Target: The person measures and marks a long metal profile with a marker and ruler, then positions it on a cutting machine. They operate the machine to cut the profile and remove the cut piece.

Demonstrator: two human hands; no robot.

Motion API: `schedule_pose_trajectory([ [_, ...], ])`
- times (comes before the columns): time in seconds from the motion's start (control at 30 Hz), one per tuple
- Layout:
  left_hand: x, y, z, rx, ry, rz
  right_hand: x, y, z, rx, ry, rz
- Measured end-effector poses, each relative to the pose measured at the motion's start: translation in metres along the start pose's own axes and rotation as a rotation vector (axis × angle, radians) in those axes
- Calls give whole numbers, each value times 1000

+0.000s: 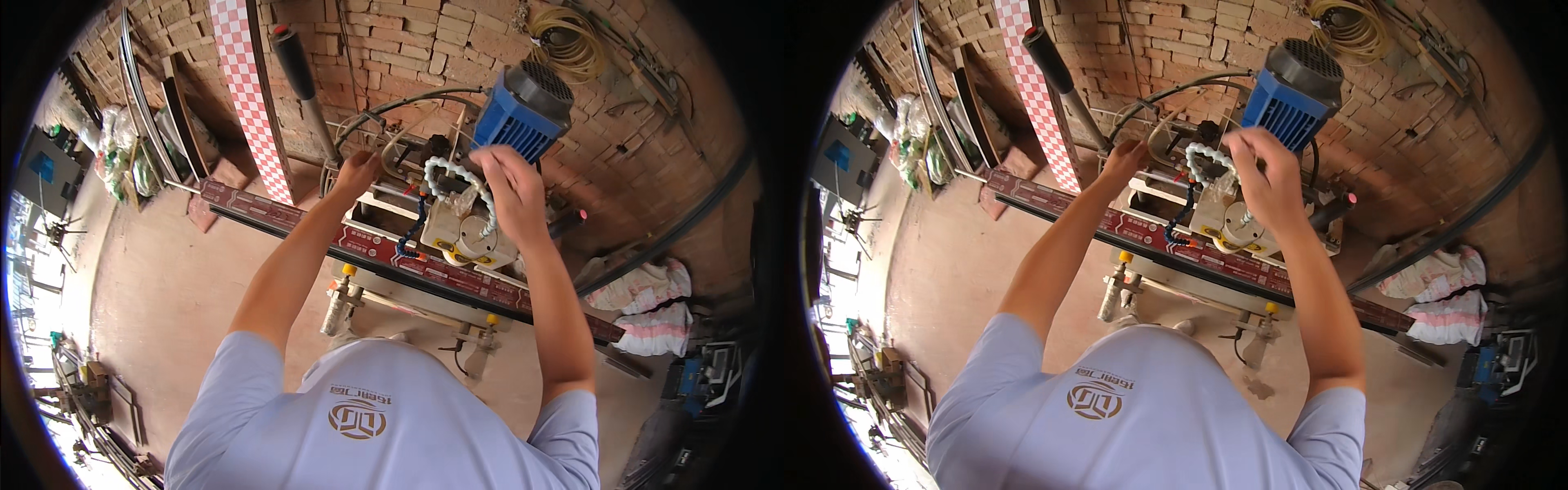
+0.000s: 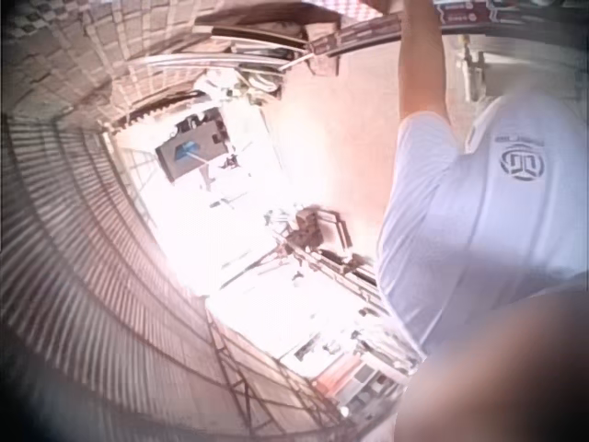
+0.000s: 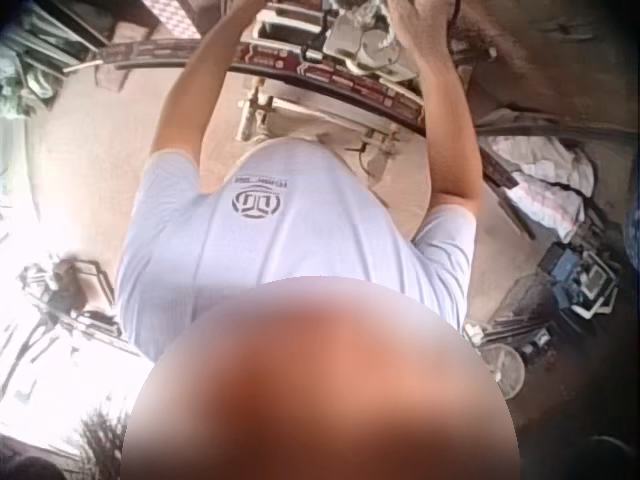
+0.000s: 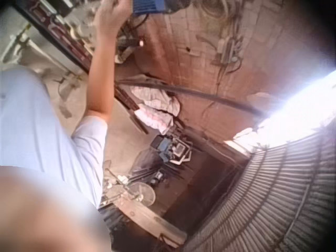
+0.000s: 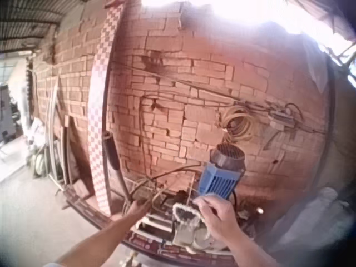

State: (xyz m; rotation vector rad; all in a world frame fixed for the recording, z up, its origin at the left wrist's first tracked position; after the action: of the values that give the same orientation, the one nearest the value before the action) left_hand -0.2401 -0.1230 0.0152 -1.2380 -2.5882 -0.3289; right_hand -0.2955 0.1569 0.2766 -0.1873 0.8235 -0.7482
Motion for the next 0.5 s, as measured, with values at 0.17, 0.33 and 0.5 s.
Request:
schedule_pose_trajectory([
  [0.17,17,-47,15,-128,-82,-13,73,-80,-71,325,296,311],
  [0.33,60,-49,42,-544,136,230,124,-106,-146,487,536,592],
  [0.5,72,-55,52,-648,-21,393,154,-123,-163,284,969,831],
])
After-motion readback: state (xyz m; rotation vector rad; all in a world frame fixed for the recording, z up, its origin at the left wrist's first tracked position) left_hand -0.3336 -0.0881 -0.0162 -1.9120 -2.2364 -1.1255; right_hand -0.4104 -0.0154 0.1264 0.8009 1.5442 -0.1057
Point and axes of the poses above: each hand's wrist, its own y-axis away from the middle knuckle, its own x-axis out of the palm, z = x × y, the point moved 10 cm from there along -y, towards the middle knuckle, and after that the axes turned 14 degrees about y, right-handed, at the moved point
